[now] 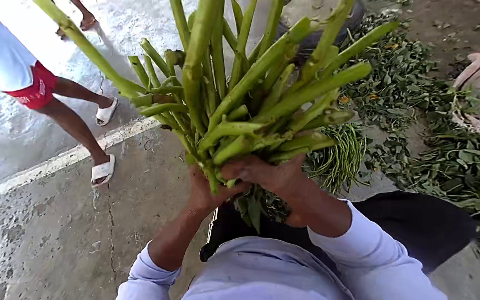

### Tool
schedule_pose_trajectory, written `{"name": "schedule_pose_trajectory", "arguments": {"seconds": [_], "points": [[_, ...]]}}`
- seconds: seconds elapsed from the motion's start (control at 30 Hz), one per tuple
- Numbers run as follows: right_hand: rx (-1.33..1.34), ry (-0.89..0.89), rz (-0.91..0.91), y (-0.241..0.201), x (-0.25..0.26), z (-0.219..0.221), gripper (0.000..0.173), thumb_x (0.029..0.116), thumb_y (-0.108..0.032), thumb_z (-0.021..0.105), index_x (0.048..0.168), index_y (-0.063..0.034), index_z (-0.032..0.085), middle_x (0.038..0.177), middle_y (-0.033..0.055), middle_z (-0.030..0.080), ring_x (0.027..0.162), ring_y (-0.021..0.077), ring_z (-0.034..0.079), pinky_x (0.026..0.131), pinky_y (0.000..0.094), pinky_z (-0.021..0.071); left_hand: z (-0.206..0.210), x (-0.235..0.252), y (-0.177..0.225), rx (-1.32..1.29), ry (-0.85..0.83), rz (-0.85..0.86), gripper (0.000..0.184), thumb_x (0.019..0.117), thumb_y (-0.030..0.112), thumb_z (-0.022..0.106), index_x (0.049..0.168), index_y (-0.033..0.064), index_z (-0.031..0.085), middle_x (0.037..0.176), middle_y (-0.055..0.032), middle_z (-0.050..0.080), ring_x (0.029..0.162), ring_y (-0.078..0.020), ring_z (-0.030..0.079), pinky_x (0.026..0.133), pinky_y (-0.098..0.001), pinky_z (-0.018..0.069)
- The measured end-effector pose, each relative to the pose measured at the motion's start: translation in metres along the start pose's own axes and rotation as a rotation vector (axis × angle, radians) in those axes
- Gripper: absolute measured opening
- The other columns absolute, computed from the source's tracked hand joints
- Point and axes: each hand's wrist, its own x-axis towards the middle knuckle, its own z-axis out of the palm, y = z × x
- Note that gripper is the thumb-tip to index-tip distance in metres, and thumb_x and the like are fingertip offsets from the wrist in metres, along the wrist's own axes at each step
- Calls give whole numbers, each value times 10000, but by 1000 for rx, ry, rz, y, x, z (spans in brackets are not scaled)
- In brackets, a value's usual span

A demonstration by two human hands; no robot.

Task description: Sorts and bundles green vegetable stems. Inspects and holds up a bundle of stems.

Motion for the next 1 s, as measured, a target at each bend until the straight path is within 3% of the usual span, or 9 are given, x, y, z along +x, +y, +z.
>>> {"name": "schedule_pose_trajectory", "arguments": {"seconds": [0.1, 0.2, 0.33, 0.5, 0.6, 0.7, 0.8, 0.93, 1.0], "points": [[-88, -31, -22, -30, 5, -22, 655, 811, -424, 857, 1260, -43, 570, 1079, -65, 672, 1021, -28, 646, 889, 185, 572, 36, -6, 13, -213, -22, -68, 557, 688, 257, 936, 1145, 169, 631, 1027, 185, 712, 996, 75, 656, 893, -188, 578], [-119, 7, 67, -47, -1, -46, 556, 821, -395, 841, 1265, -168, 594, 1087, -150, 690, 1008, -46, 661, 883, 193, 594, 61, -9, 10, -337, -144, -173, 665, 665, 267, 948, 1187, 38, 605, 1042, 128, 724, 1004, 55, 669, 925, -196, 574], [-120, 164, 160, -58, -17, -73, 418, 824, -420, 825, 1169, -288, 629, 1021, -205, 710, 949, -61, 677, 859, 186, 593, 100, -16, 7, -546, -228, -170, 661, 675, 236, 949, 1208, 45, 610, 1054, 101, 741, 1004, 12, 691, 922, -235, 591], [-328, 120, 44, -59, -33, -100, 756, 792, -474, 845, 1399, -180, 506, 1223, -169, 666, 1116, -74, 622, 986, 186, 549, 133, -31, 5, -832, -239, -381, 664, 629, 113, 947, 1188, 38, 595, 1028, 52, 745, 972, -38, 707, 903, -268, 597], [-619, -96, -68, -54, -38, -115, 970, 778, -638, 792, 1408, 40, 503, 1244, 87, 691, 1173, 6, 613, 1038, 232, 499, 139, -41, 0, -837, -258, -459, 659, 654, 220, 941, 1193, 85, 586, 1037, 98, 737, 987, 1, 686, 903, -248, 576], [-539, -199, -27, -53, -34, -125, 956, 788, -575, 818, 1410, 78, 500, 1340, 138, 647, 1295, 47, 552, 1142, 251, 422, 145, -44, -3, -837, -274, -433, 519, 680, 92, 885, 1142, 116, 651, 1027, 97, 749, 988, -5, 693, 909, -251, 577], [-460, 3, 34, -49, -38, -130, 1041, 729, -477, 894, 1446, 102, 411, 1397, 81, 594, 1281, -30, 534, 1111, 188, 446, 156, -39, 1, -764, -189, -367, 519, 616, 4, 888, 1087, 67, 680, 991, 57, 756, 953, -29, 711, 884, -256, 601], [-533, 185, -41, -40, -38, -137, 1195, 696, -569, 891, 1578, -49, 275, 1602, 87, 396, 1436, 102, 424, 1180, 287, 397, 159, -31, 7, -603, -147, -232, 661, 599, 4, 898, 1173, -31, 573, 1041, 34, 739, 989, -15, 699, 918, -244, 596], [-570, 222, -14, -40, -41, -137, 1259, 721, -646, 836, 1606, -25, 191, 1646, 128, 322, 1477, 112, 373, 1213, 290, 349, 159, -27, 8, -518, -145, -188, 698, 598, 32, 904, 1190, -80, 551, 1056, 9, 729, 999, -7, 692, 929, -227, 587]]}}
